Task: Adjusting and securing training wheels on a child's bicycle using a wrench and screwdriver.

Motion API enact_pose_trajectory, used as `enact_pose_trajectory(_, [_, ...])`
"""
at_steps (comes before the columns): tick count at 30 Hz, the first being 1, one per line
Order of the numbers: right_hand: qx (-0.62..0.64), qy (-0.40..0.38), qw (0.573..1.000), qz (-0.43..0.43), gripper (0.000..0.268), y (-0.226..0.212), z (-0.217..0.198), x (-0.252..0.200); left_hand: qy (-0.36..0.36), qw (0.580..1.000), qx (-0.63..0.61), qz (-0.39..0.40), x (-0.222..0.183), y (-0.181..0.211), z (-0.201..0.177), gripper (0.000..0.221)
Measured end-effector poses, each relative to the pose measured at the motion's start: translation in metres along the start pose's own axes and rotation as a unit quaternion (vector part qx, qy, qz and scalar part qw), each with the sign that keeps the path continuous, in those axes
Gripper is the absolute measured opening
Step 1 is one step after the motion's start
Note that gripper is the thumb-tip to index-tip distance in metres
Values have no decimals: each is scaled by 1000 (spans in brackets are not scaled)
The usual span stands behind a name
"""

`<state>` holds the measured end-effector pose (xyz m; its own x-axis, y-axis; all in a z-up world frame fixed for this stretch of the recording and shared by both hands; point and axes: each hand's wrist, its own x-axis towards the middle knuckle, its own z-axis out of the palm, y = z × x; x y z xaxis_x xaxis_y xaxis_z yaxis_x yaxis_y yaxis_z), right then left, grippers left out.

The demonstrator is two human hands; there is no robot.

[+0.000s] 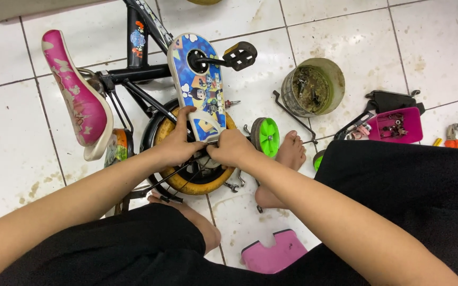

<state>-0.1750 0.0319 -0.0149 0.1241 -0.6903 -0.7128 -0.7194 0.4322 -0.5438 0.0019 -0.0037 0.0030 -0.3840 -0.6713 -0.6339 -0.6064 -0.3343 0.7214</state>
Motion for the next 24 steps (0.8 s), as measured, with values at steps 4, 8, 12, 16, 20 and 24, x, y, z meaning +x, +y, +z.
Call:
enact_pose_trajectory(4, [95,106,975,169,44,99,-6,11,-29,999,31,-29,5,-3,-13,79])
enact_pose_trajectory(8, [102,268,905,314,69,144,-5,22,-99,990,53,-86,-13,30,-35,84])
enact_pose_trajectory(12, [-456,-44,889,-21,29,191,48,21,-139,978,68,-141,-33,71,-58,84])
enact_pose_trajectory(16, [-335,114,931,-88,37,211,60,35,-141,951,251,-110,-21,86,-78,71])
enact_pose_trajectory(20, [-272,110,954,-64,22,223,76,41,-90,873,479,-34,-36,127,-74,65])
enact_pose_trajectory(24, [-157,114,980,39,25,234,79,57,-68,791,607,-10,-15,99,-55,68])
